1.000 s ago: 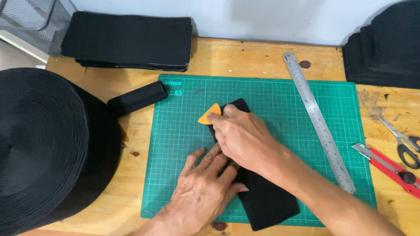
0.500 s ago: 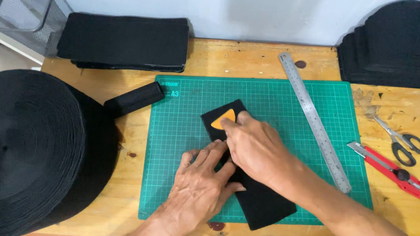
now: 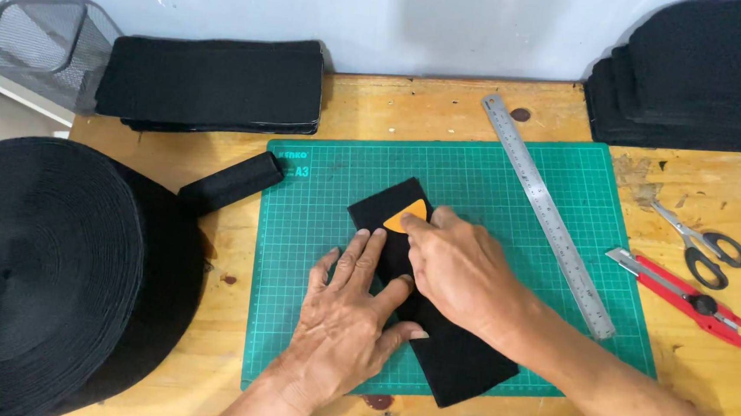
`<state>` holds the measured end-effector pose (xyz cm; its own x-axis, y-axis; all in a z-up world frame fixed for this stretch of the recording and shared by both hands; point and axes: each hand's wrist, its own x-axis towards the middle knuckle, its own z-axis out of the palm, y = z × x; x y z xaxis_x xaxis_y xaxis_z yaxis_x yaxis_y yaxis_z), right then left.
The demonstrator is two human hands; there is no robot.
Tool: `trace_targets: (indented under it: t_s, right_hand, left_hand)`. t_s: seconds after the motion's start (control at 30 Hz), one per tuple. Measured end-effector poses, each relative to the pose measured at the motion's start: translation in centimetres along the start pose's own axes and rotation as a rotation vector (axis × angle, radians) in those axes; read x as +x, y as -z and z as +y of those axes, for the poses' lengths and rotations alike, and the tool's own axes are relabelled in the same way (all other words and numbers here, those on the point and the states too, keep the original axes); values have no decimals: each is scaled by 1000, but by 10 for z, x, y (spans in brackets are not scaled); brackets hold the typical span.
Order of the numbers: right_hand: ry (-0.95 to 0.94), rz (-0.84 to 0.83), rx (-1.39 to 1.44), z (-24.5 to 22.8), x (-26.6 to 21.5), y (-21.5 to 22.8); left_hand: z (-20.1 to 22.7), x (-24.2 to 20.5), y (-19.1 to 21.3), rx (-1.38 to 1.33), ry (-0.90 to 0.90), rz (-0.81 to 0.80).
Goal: Measure and cut black fabric straps using a ruler, utility knife, and scissors on a cutting mat.
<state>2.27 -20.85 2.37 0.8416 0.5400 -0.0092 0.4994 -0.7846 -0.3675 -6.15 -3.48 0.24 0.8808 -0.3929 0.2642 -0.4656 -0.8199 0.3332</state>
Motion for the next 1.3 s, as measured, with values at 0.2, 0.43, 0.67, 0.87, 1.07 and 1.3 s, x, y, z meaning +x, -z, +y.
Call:
trace_targets:
  t_s: [0.2,0.43,0.67,0.87,1.07,1.3]
  right_hand:
    - [190,173,32,26,42,-14]
    - [-1,30,-142,17,-6,-7]
    - [16,144,-65,31,15,-9]
    - [-4,71,-56,16,-3,-4]
    - [14,171,-35,34,46,-8]
    - [-45,279,112,33,3,27]
  left_hand:
    - [-1,-1,-2,44,-18,14]
    - [-1,0,-1,59,-15,25]
    - [-1,-1,-1,77,-21,19]
    - [-1,-1,-3,75,-16,-8]
    - [-2,1,3,64,-35,16]
    - [2,1,5,196,-36,55]
